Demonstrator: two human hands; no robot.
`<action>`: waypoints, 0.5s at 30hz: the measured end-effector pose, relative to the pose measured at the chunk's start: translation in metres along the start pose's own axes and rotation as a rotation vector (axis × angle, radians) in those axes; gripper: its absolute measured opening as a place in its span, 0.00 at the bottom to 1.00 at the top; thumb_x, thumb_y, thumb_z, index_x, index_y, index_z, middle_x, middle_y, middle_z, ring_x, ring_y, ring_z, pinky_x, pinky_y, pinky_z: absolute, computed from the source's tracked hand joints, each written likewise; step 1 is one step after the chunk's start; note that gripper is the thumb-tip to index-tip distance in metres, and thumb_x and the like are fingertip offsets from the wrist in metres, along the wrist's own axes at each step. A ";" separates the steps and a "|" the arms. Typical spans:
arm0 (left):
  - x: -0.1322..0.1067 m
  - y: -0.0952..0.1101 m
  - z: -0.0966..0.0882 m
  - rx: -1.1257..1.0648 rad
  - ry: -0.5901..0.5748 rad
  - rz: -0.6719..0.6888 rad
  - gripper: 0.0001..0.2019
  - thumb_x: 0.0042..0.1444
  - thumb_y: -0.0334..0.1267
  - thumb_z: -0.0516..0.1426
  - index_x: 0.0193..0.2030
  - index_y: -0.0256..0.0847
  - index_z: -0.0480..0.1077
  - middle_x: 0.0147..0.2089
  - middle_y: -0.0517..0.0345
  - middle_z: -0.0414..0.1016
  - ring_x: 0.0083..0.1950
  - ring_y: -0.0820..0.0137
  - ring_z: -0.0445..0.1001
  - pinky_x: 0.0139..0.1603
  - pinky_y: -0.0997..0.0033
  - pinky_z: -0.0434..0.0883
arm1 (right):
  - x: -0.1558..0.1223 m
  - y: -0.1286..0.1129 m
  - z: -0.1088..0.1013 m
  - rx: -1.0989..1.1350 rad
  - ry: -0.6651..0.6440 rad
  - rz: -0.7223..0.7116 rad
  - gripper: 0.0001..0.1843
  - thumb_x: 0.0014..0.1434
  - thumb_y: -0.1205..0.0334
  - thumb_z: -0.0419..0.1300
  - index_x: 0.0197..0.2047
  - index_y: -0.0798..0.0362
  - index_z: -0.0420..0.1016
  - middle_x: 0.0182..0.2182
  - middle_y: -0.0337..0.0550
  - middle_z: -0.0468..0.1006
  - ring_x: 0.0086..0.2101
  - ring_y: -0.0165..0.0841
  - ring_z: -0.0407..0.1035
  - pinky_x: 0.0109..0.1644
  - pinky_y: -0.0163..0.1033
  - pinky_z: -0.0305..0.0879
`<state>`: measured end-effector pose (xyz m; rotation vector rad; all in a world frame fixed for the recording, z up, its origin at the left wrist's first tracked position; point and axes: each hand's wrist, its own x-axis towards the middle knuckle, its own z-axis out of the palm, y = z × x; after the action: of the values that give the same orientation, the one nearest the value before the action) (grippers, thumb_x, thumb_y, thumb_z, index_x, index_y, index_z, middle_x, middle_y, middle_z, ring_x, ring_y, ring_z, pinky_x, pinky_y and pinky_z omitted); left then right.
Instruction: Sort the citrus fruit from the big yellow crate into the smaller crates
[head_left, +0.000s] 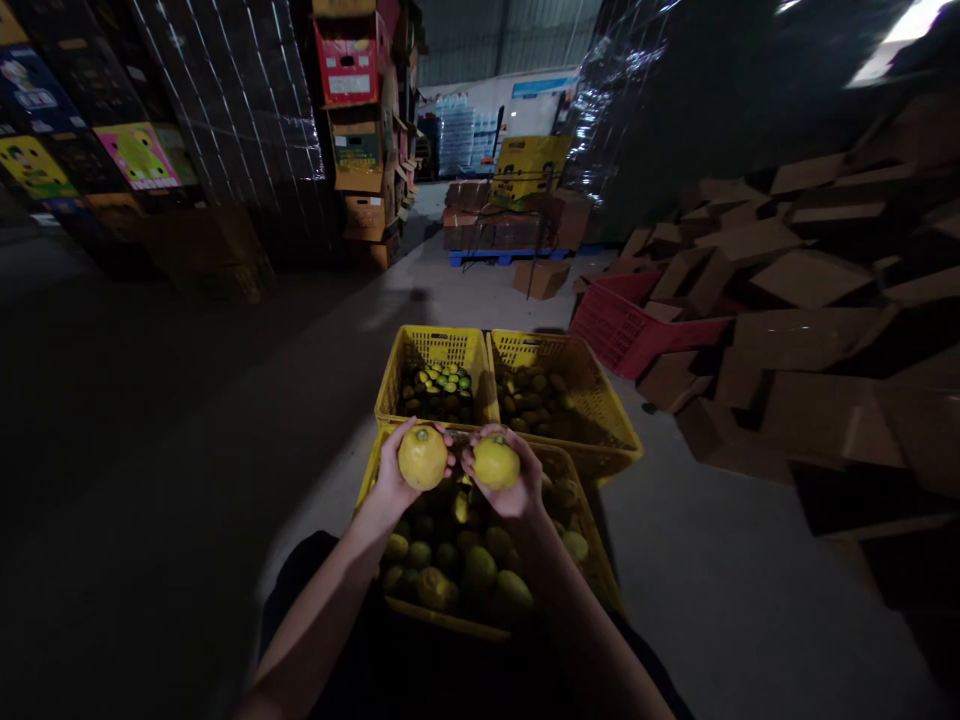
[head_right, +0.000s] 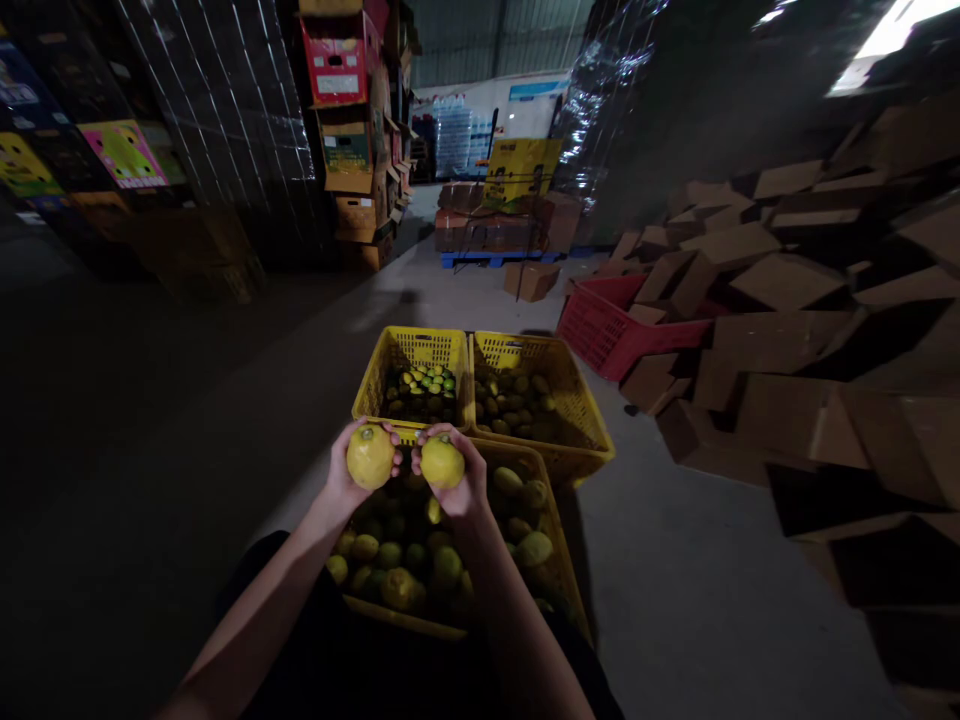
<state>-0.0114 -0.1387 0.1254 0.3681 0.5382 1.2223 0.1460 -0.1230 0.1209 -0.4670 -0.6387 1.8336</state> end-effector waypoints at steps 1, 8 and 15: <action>-0.001 0.000 0.000 0.026 -0.015 0.002 0.12 0.55 0.45 0.54 0.31 0.39 0.72 0.28 0.49 0.75 0.24 0.67 0.73 0.23 0.69 0.71 | -0.001 0.000 0.000 -0.013 -0.043 -0.016 0.09 0.47 0.54 0.63 0.28 0.52 0.77 0.25 0.39 0.75 0.23 0.31 0.69 0.25 0.35 0.66; -0.004 -0.003 0.003 0.094 -0.064 -0.029 0.12 0.53 0.47 0.56 0.30 0.40 0.71 0.27 0.49 0.73 0.24 0.66 0.72 0.25 0.68 0.70 | -0.003 0.002 0.002 -0.055 -0.112 -0.048 0.10 0.46 0.54 0.62 0.26 0.51 0.78 0.24 0.40 0.73 0.25 0.34 0.68 0.28 0.39 0.67; -0.002 -0.003 0.000 0.076 -0.059 -0.030 0.12 0.51 0.47 0.58 0.31 0.40 0.72 0.27 0.49 0.74 0.28 0.63 0.74 0.28 0.66 0.72 | -0.003 0.000 0.001 -0.044 -0.104 -0.043 0.10 0.47 0.53 0.62 0.26 0.52 0.77 0.24 0.41 0.75 0.22 0.33 0.68 0.25 0.38 0.66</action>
<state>-0.0097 -0.1410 0.1244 0.4575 0.5383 1.1611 0.1467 -0.1264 0.1219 -0.3863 -0.7559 1.8149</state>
